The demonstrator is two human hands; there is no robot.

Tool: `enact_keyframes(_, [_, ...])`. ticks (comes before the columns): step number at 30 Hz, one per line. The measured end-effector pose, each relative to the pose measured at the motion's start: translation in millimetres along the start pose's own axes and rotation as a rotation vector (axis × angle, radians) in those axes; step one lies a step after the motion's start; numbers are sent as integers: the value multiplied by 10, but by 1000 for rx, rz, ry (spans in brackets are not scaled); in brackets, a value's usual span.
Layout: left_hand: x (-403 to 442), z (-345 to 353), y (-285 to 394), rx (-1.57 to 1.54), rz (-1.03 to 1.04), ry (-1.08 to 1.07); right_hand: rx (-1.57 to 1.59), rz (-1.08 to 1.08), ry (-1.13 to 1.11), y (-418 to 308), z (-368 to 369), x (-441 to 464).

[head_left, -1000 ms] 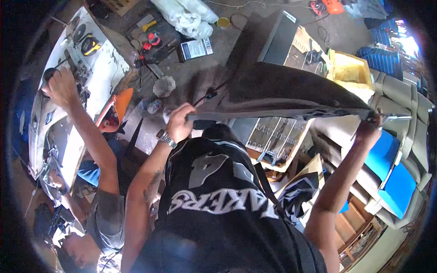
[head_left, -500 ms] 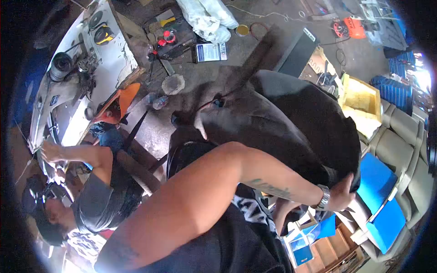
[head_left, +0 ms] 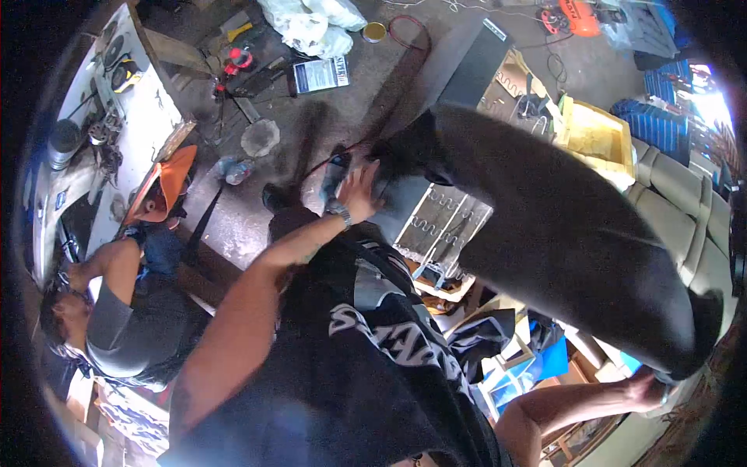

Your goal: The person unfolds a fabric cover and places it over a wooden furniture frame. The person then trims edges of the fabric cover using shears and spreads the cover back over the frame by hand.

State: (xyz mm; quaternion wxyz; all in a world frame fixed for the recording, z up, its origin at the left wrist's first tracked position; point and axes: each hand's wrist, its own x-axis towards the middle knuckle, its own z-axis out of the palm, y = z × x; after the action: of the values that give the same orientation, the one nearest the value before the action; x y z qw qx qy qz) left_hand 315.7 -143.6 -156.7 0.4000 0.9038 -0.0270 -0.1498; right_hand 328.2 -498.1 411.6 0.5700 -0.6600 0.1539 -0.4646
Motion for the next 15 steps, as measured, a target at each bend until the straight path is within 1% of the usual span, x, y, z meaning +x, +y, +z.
enact_keyframes(2, [138,335,183,-12,-70,114,-81,-76,-23,-203,-199,292])
enact_keyframes(4, [514,151,717,-391,-100,374,-119,-104,-20,-279,-430,455])
enact_keyframes(6, [1008,-129,1156,-451,35,532,-148,-117,-14,-328,-672,545])
enact_keyframes(8, [1490,-382,1525,-433,28,449,-174,-129,3,-378,-901,589])
enact_keyframes(9, [1692,-440,1664,-366,45,356,-191,-146,11,-406,-1040,583])
enact_keyframes(10, [1900,-417,1763,-252,24,270,-213,-146,21,-411,-1184,577])
enact_keyframes(13, [2108,-285,1942,-120,65,63,-274,-220,76,-409,-1468,278])
enact_keyframes(14, [2121,-154,1970,-86,97,5,236,36,421,-510,-1448,259])
enact_keyframes(15, [2161,-27,1973,-28,123,-191,52,-42,79,-588,-1869,301])
